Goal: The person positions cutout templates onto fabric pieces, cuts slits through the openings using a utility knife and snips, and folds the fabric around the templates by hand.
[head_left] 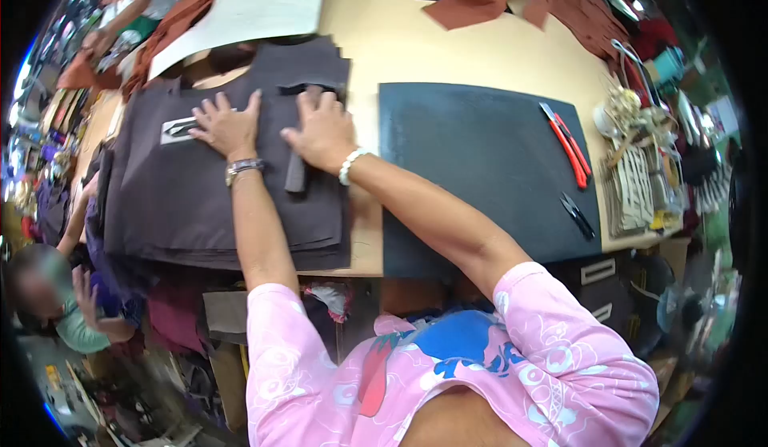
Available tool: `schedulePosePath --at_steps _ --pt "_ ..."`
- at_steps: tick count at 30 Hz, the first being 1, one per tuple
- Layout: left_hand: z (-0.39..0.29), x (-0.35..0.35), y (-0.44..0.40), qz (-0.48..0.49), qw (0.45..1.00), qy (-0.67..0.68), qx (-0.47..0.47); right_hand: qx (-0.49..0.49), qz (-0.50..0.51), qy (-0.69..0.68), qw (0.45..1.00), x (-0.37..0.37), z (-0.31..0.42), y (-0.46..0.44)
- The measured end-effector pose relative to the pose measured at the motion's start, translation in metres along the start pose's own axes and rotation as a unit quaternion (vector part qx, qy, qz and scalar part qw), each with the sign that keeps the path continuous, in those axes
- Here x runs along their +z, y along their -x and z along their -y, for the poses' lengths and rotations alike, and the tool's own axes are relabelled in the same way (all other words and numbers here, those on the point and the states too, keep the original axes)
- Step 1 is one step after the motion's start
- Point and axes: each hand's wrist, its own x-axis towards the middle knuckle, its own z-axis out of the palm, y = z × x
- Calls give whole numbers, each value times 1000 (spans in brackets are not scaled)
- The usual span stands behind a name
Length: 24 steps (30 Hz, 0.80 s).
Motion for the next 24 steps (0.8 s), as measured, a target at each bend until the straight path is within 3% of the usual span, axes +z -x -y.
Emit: schedulePosePath --at_steps 3,6,7,9,12,15,17,18,21,23,24 --pt "-4 -4 0 -6 998 -46 32 -127 -66 98 985 -1 3 39" --pt "3 3 -2 -30 997 -40 67 -270 10 44 962 -24 2 113" --pt "8 13 -6 28 996 -51 62 -293 46 -13 955 -45 2 137" --pt "16 35 -12 57 990 -108 76 -319 -136 -89 934 -71 -16 179" --pt "27 49 -20 139 988 -60 43 -273 -334 -104 896 -136 -76 230" --pt "35 42 -31 191 981 22 30 -10 -434 -1 901 -203 -146 309" --pt "33 38 -30 135 990 30 19 195 -517 -18 833 -223 -199 354" --pt "21 24 -28 148 987 52 40 250 -528 42 810 -228 -235 381" --pt "-5 -19 -11 178 965 152 118 439 -472 143 751 -217 -348 475" --pt "-27 -21 9 180 928 266 188 564 -372 207 707 -223 -381 500" --pt "-51 -61 25 226 931 226 178 601 -332 222 693 -228 -390 499"
